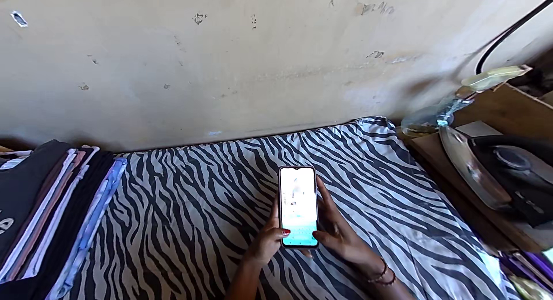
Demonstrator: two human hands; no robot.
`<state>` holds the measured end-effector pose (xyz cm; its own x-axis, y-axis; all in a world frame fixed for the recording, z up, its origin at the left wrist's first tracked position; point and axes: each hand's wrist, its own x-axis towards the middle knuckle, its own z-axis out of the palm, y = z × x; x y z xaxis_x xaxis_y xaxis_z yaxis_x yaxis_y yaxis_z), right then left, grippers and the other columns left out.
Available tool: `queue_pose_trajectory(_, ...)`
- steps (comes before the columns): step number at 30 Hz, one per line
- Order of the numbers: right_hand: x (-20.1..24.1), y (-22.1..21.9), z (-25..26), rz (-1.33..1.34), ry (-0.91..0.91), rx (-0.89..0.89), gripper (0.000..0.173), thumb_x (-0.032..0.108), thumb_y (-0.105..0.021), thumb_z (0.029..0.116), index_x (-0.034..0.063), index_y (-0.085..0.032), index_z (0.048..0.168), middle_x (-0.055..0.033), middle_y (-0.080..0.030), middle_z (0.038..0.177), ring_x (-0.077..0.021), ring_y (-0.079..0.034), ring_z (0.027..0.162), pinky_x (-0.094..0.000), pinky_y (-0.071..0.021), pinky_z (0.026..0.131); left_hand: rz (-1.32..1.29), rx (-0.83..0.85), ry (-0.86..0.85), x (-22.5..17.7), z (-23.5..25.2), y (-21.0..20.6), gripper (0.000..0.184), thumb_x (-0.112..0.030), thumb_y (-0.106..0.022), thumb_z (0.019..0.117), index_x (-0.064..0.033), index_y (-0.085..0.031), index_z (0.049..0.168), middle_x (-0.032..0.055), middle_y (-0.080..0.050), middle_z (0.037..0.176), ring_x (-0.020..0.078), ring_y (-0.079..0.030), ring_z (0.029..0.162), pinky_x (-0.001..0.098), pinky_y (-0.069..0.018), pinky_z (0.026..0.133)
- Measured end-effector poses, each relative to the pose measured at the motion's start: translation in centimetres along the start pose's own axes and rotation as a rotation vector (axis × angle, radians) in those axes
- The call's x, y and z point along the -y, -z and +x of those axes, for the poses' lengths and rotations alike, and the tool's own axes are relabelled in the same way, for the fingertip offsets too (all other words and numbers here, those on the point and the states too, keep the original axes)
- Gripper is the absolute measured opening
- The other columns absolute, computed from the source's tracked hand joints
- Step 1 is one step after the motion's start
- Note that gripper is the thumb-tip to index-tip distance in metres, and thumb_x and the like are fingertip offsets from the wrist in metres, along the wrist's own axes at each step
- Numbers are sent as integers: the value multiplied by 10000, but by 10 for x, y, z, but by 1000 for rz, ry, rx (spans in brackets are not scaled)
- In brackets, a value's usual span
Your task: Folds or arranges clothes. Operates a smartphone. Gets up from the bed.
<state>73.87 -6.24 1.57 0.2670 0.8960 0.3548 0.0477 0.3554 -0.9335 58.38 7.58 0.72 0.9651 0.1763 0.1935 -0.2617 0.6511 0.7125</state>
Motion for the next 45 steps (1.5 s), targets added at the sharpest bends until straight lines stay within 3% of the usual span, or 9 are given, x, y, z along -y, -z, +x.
queue_pose_trajectory(12, 2, 0, 1, 58, 14, 10, 1131, 121, -675, 835, 64, 129, 1628, -162, -397, 1595, -226, -540, 1375, -375, -506, 1122, -38, 22, -6, 1, 0, 2, 968, -152, -571, 921, -257, 138, 1572, 37, -533, 1467, 297, -658, 1205, 495, -631, 796)
queue_pose_trajectory(15, 3, -15, 5, -14, -14, -176, 1046, 172, -696, 880, 12, 26, 1621, -126, -548, 1471, -163, -650, 1232, -320, -577, 1019, -26, 76, -30, 3, -1, 4, 985, -217, -615, 947, -268, 138, 1581, 6, -503, 1506, 264, -634, 1249, 484, -618, 861)
queue_pose_trajectory(19, 2, -29, 12, -87, -54, -365, 940, 40, -684, 868, -23, -102, 1604, -142, -628, 1359, -152, -717, 1095, -293, -629, 909, -26, 69, -40, 6, 0, 4, 999, -195, -617, 938, -246, 149, 1578, -2, -496, 1506, 244, -631, 1254, 481, -613, 883)
queue_pose_trajectory(25, 5, -9, 4, 45, -52, -76, 1165, 168, -737, 841, 45, 120, 1620, -157, -495, 1516, -199, -624, 1277, -350, -570, 1041, 41, -132, 58, -4, 2, -8, 926, -19, -474, 888, -196, 146, 1553, 36, -595, 1365, 252, -707, 1106, 465, -647, 760)
queue_pose_trajectory(29, 8, -10, 3, -64, -82, -104, 1152, -33, -675, 755, 24, 79, 1624, -154, -505, 1506, -162, -639, 1255, -307, -585, 1014, 27, -114, 63, -4, 1, -7, 917, -53, -506, 919, -218, 132, 1557, 32, -604, 1362, 253, -708, 1106, 465, -644, 775)
queue_pose_trajectory(34, 1, -6, 1, -118, -28, -23, 1335, 52, -834, 727, 19, 168, 1607, -172, -274, 1656, -117, -505, 1402, -267, -494, 1124, 98, -167, 86, -5, 0, -10, 964, -50, -523, 895, -171, 164, 1560, 17, -561, 1404, 189, -693, 1130, 418, -633, 835)
queue_pose_trajectory(36, 1, -8, 2, -147, -32, -34, 1332, 13, -813, 701, 23, 161, 1610, -155, -285, 1655, -92, -508, 1393, -245, -494, 1114, 86, -123, 61, -3, -1, -7, 1010, -114, -579, 899, -175, 188, 1554, 5, -544, 1429, 191, -685, 1149, 425, -635, 825)
queue_pose_trajectory(41, 4, -6, 1, 2, -16, -7, 1213, 144, -752, 838, 19, 182, 1602, -169, -333, 1628, -167, -526, 1390, -322, -513, 1117, 40, -48, 20, 0, -1, -3, 1006, -147, -586, 905, -202, 181, 1553, -1, -540, 1442, 220, -680, 1167, 447, -639, 802)
queue_pose_trajectory(45, 5, -6, 1, 26, -20, -4, 1197, 163, -731, 845, 33, 187, 1604, -161, -353, 1616, -176, -533, 1383, -331, -516, 1113, 11, -21, 3, 2, 0, -1, 977, -158, -568, 916, -224, 159, 1564, 9, -530, 1462, 248, -671, 1185, 460, -639, 784)
